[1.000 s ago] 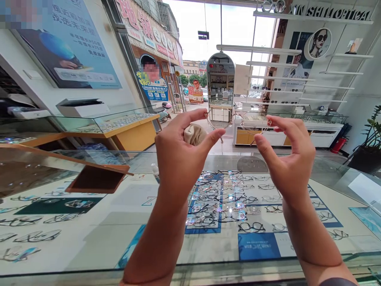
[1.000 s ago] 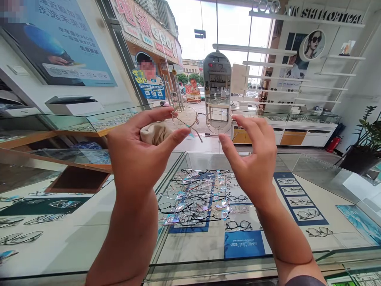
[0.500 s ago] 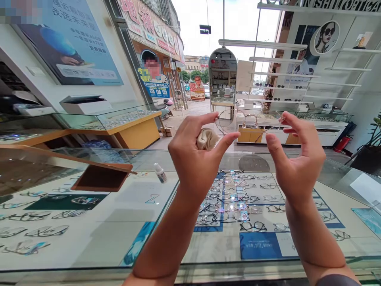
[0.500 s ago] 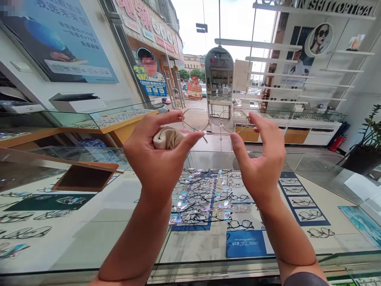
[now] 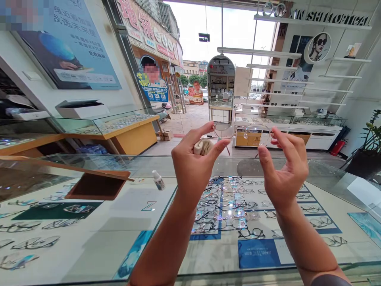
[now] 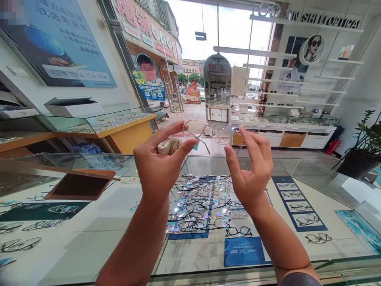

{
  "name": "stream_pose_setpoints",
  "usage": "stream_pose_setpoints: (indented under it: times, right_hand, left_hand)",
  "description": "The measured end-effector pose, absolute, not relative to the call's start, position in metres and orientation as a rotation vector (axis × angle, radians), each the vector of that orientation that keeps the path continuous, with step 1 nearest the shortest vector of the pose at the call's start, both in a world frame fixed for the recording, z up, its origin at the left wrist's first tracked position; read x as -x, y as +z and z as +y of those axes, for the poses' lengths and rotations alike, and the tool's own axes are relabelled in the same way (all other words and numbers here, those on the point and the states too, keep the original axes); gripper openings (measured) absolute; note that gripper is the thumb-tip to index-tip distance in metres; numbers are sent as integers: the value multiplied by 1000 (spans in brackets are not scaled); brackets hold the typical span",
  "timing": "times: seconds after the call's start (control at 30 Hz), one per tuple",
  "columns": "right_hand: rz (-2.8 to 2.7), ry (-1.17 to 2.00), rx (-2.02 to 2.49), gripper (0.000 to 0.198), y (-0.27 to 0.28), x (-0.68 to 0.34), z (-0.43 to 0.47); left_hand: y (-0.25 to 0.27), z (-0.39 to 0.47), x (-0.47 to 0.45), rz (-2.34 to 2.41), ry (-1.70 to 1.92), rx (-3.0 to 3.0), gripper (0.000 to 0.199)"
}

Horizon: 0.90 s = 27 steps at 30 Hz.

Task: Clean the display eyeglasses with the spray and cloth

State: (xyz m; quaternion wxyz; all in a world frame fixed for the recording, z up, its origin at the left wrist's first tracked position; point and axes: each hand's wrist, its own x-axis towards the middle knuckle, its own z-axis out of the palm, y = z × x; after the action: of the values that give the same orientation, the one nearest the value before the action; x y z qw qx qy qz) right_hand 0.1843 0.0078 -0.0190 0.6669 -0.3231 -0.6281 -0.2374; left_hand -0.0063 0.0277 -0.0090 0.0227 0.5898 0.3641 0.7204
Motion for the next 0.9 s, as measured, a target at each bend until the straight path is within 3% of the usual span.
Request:
stream_pose_setpoints:
  times: [0.47, 0.9]
  right_hand:
    - [-1410, -653, 739, 53, -14, -180, -9]
    - [-1350, -534, 818, 38, -4, -169, -27]
  left_hand:
    - [-10, 20, 0, 1103, 2381, -1780, 42]
    - [-1, 1, 10, 1110, 2414, -1838, 38]
